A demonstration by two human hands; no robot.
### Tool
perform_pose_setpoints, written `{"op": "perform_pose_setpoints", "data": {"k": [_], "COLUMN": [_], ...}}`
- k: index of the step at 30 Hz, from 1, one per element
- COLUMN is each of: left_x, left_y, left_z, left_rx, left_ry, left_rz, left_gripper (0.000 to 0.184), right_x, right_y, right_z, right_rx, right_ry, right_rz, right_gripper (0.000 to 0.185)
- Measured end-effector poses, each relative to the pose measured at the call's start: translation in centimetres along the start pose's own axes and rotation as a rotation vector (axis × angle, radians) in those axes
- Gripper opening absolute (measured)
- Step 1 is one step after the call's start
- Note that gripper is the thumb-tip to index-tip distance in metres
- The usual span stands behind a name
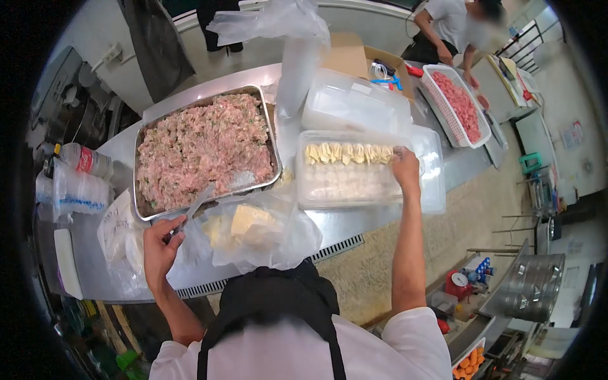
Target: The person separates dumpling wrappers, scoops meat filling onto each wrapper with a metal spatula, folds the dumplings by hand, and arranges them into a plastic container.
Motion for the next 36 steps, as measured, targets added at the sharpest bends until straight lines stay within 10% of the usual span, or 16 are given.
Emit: {"op": "perform_pose_setpoints", "data": {"k": [6,11,14,29,36], "left_x": [0.1,0.7,1.4,4.5,3.4], "left_y": [-0.5,0.4,1.2,1.2,2.4], "left_z": [-0.3,-3.6,-5.4,-8.4,-8.1], "left_rx": [0.007,0.101,0.173,0.108,0.158], "left_ry": [0.057,-0.062,-0.126,-0.250,-0.176], "left_rz": [0.054,0.091,0.098,0.049,0.043], "left_gripper": [0.043,0.040,0.038,0.036,0.035], "right_x": [6.1,20.4,24.2,29.2,26.4], "right_y": [-2.3,7.6,13.7,16.5,17.4], "right_z": [-11.1,-24.6,-28.1,-15.7,-27.9], "right_rx": [-0.052,-0.440,-0.369,0.399,-0.210], "right_ry": [-0.235,-0.687,-0.829,-0.628,-0.784], "right_rz": [0.205,-0.428,-0.359,-0.942,-0.452], "right_gripper": [0.022,0.024,0.019,0.015,0.022]}}
Point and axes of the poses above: each hand's wrist, its own x-axis away from the middle knuckle, its own y-axis out of the palm, z = x × y, the point moved 8 cm from there along -x, towards the middle knuckle, and after that the axes turned 3 degrees about x, right-handed, at the moved point
